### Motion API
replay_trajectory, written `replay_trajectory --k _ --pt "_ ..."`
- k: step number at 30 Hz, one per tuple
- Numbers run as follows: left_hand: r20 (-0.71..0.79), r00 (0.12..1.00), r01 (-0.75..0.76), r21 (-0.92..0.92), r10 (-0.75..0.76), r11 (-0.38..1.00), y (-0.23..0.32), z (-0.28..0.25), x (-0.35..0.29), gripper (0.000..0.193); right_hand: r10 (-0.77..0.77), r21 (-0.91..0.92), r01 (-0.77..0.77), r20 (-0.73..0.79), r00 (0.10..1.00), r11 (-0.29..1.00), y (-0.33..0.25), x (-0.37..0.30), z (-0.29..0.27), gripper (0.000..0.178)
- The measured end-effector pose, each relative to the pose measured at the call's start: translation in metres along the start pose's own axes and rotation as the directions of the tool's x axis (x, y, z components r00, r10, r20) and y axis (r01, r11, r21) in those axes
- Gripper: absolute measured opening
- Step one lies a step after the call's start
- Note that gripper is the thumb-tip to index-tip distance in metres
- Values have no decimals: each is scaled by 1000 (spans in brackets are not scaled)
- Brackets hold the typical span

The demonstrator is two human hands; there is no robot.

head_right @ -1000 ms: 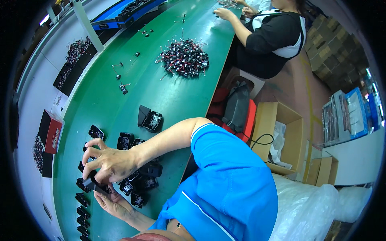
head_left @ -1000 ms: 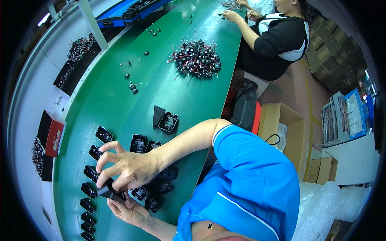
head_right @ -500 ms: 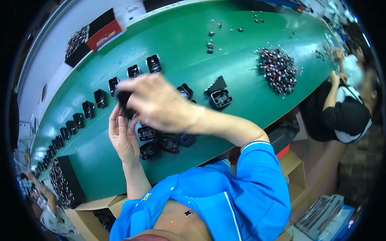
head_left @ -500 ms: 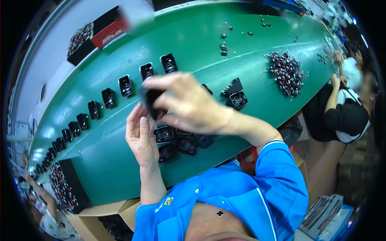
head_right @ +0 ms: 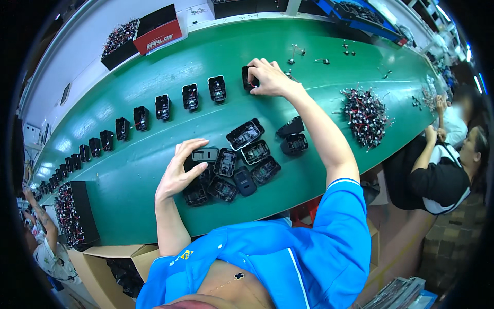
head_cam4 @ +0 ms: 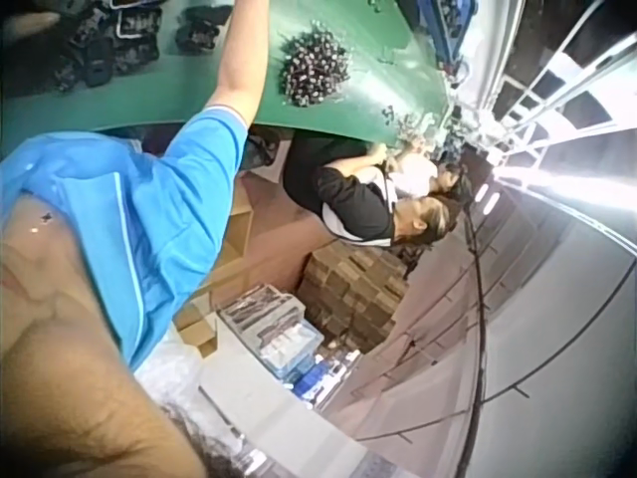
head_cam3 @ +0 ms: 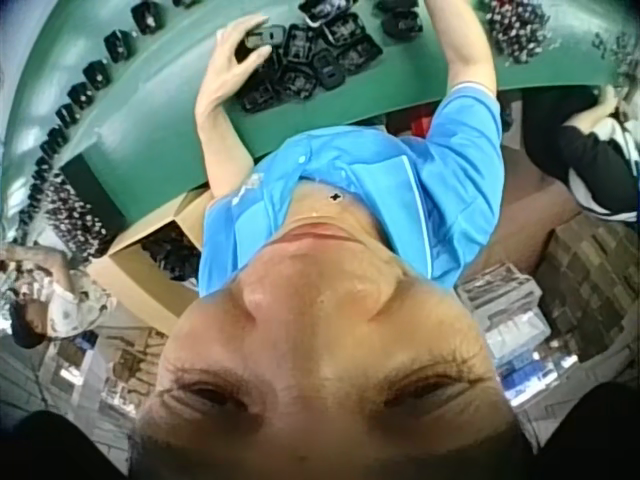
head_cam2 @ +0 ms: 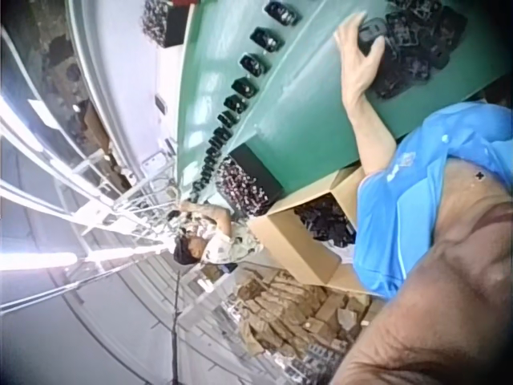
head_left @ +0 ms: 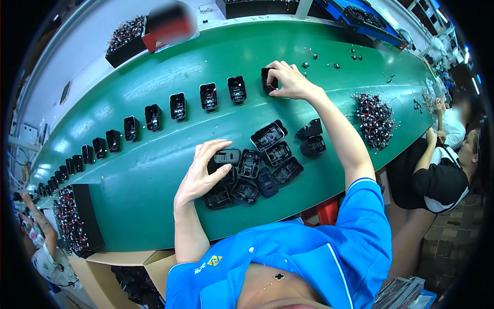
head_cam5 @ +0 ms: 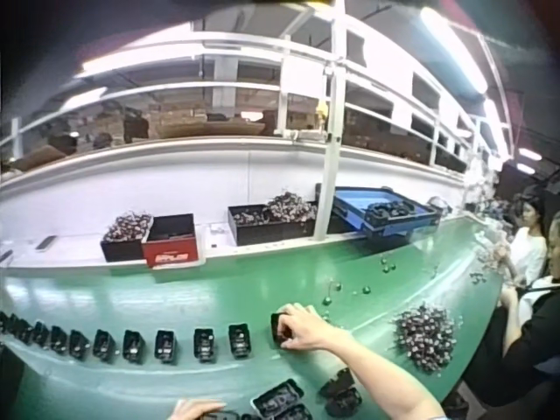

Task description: Assembling small electronic housing components by hand at a manual station on a production line.

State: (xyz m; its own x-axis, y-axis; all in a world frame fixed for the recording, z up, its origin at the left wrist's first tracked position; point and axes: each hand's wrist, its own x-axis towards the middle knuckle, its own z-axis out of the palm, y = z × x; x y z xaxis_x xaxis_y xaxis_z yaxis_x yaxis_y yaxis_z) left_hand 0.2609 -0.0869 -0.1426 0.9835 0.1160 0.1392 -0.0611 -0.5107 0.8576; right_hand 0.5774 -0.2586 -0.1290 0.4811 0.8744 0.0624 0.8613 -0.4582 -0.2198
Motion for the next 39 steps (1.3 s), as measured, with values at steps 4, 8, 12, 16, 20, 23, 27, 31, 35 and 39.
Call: replay_trajectory --k 4,8,12,16,20,23,27,31,35,39 --pt "8 1000 -6 19 6 1000 -3 7 4 45 43 -64 -36 105 994 997 3 5 0 36" --pt "-61 994 89 35 -87 995 1 10 6 44 -45 -98 42 -19 999 994 -13 -1 -12 55" --pt "-116 986 128 35 -123 991 -1 15 9 43 -177 -86 168 -116 977 982 -34 6 -12 87" --pt "-142 980 149 33 -143 988 -2 16 14 42 -155 -80 151 -44 987 985 -62 37 7 97" --pt "-191 964 200 49 -187 979 -6 15 11 43 -137 -169 153 99 986 974 -62 50 21 97" --pt "-250 938 238 -40 -240 970 -6 17 12 42 -170 -90 169 -9 985 981 -53 38 16 93" --pt "-324 914 180 -219 -245 959 -19 21 15 42 -162 -26 160 -241 957 987 -32 17 -3 79" --pt "-434 856 37 -491 -281 870 -22 16 21 40 252 318 -116 -428 868 941 44 -21 -16 47" --pt "-432 801 -149 -815 -415 560 -22 11 18 40 371 125 -350 -262 891 928 52 -51 1 28" --pt "-298 825 -174 -942 -480 285 -27 12 20 45 403 229 -355 -217 889 906 63 -62 22 27"
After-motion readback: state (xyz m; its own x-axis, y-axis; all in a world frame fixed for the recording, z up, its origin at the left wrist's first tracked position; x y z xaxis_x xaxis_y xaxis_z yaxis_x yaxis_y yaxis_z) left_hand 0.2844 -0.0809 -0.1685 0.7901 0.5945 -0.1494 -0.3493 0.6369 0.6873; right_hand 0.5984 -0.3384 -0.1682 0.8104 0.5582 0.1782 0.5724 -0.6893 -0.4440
